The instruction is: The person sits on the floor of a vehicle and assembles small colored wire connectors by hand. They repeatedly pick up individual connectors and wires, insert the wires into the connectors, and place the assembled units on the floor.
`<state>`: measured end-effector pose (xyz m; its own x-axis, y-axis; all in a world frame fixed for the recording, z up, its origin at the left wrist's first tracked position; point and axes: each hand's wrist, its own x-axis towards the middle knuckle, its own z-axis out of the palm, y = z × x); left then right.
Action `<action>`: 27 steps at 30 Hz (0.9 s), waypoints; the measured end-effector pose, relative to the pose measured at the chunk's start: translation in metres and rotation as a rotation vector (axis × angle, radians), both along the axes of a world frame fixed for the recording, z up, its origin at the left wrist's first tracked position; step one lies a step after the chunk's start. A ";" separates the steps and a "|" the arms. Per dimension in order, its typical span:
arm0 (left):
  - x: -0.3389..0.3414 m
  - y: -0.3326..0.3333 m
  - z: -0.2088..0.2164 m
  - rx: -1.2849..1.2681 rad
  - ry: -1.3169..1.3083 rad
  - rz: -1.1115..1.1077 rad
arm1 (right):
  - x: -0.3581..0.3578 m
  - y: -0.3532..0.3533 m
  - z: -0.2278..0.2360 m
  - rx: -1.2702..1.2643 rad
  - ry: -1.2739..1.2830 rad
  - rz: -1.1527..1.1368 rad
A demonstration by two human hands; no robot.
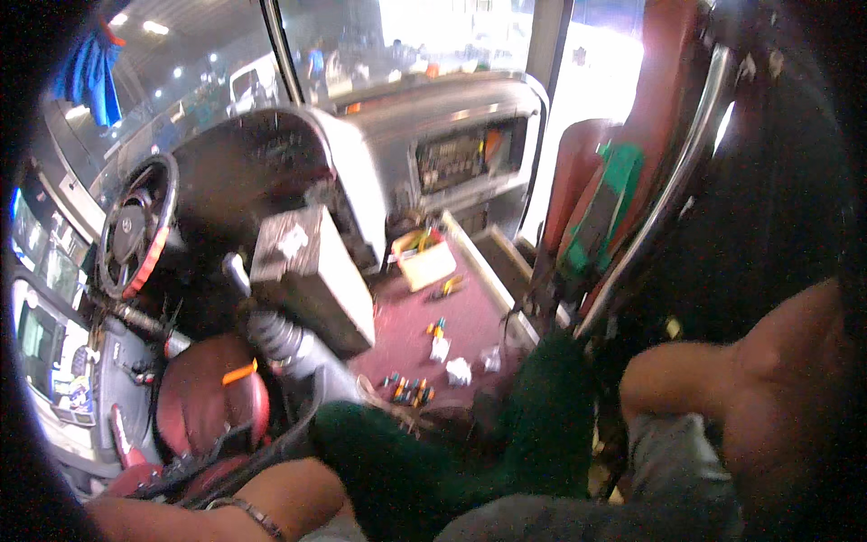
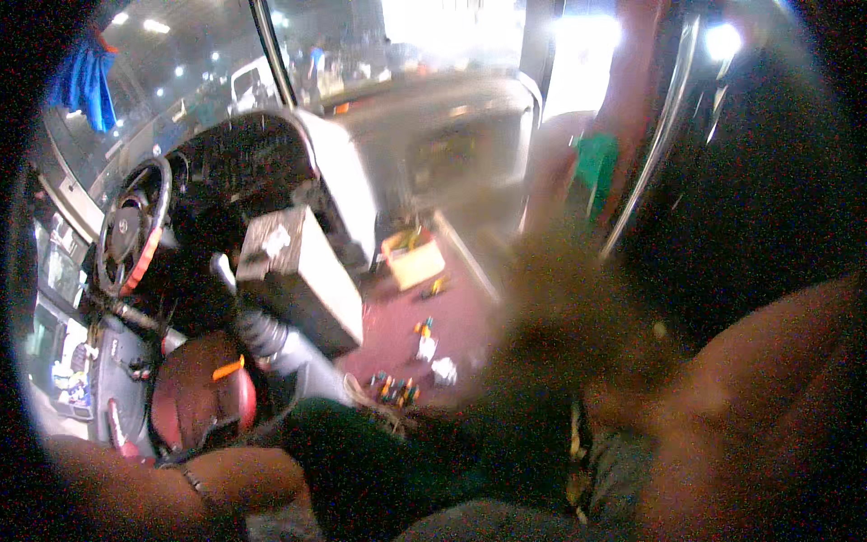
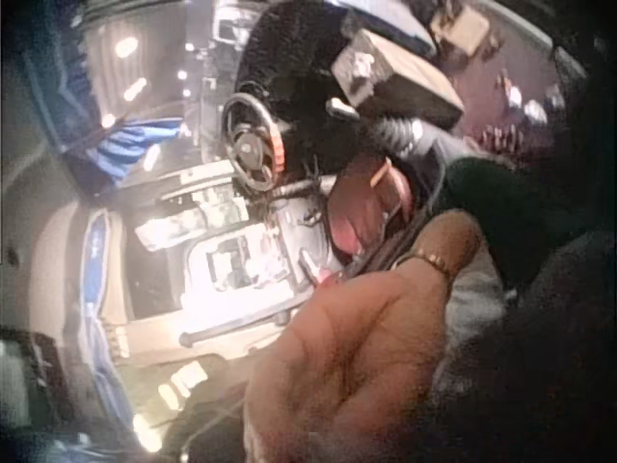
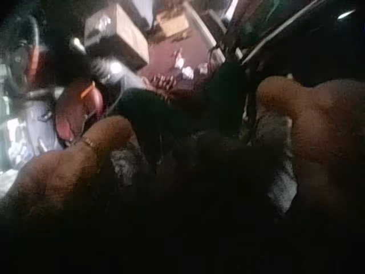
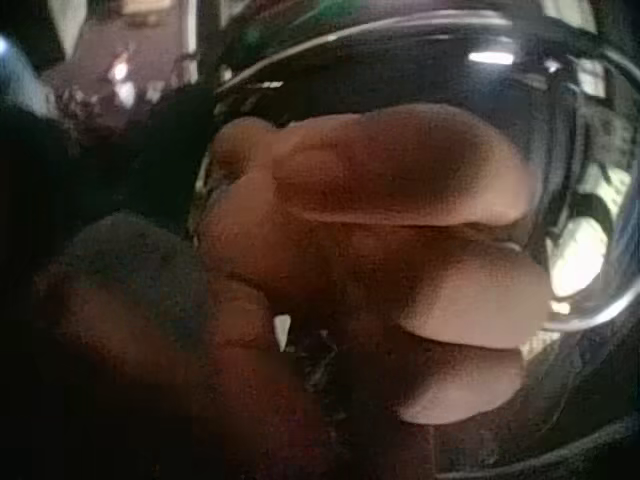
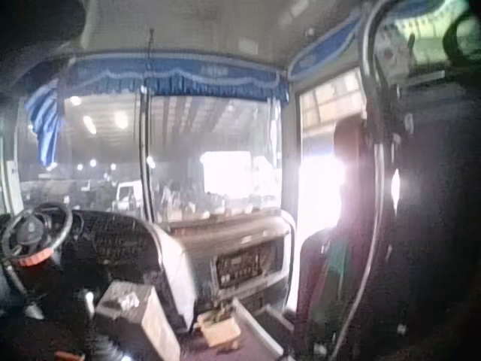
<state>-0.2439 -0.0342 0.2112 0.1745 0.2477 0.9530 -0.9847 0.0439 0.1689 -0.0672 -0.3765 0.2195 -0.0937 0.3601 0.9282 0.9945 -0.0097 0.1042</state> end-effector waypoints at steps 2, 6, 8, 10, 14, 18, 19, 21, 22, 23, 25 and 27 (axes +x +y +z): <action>0.001 0.000 0.002 -0.019 -0.015 0.007 | -0.001 0.003 0.005 0.030 -0.033 0.026; 0.008 -0.012 0.011 -0.005 -0.025 0.019 | -0.010 -0.003 0.014 0.127 -0.114 0.082; 0.016 -0.015 0.009 -0.013 -0.001 0.012 | -0.009 -0.006 0.013 0.156 -0.130 0.094; 0.016 -0.016 0.006 -0.025 0.010 0.008 | -0.008 -0.009 0.015 0.154 -0.141 0.099; 0.023 -0.016 0.005 -0.039 0.054 -0.032 | -0.012 -0.013 0.024 0.151 -0.157 0.082; 0.014 -0.015 0.015 0.001 0.017 -0.010 | -0.023 -0.011 0.036 0.190 -0.229 0.137; 0.009 -0.016 0.018 0.018 0.024 0.015 | -0.022 -0.011 0.033 0.218 -0.230 0.167; 0.016 -0.016 0.016 0.001 0.021 0.001 | -0.028 -0.017 0.037 0.207 -0.247 0.158; 0.025 -0.017 0.013 -0.012 0.059 -0.017 | -0.033 -0.022 0.035 0.199 -0.225 0.127; 0.034 -0.017 0.010 -0.040 0.072 -0.033 | -0.030 -0.026 0.039 0.173 -0.214 0.109; 0.034 -0.011 0.018 -0.029 0.101 -0.003 | -0.020 -0.017 0.041 0.181 -0.191 0.124; 0.033 -0.013 0.019 -0.009 0.100 0.013 | -0.016 -0.015 0.045 0.186 -0.204 0.150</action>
<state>-0.2112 -0.0474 0.2306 0.2651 0.2587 0.9289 -0.9635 0.0333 0.2657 -0.0829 -0.3918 0.2644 -0.3240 0.1539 0.9335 0.9451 0.0982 0.3118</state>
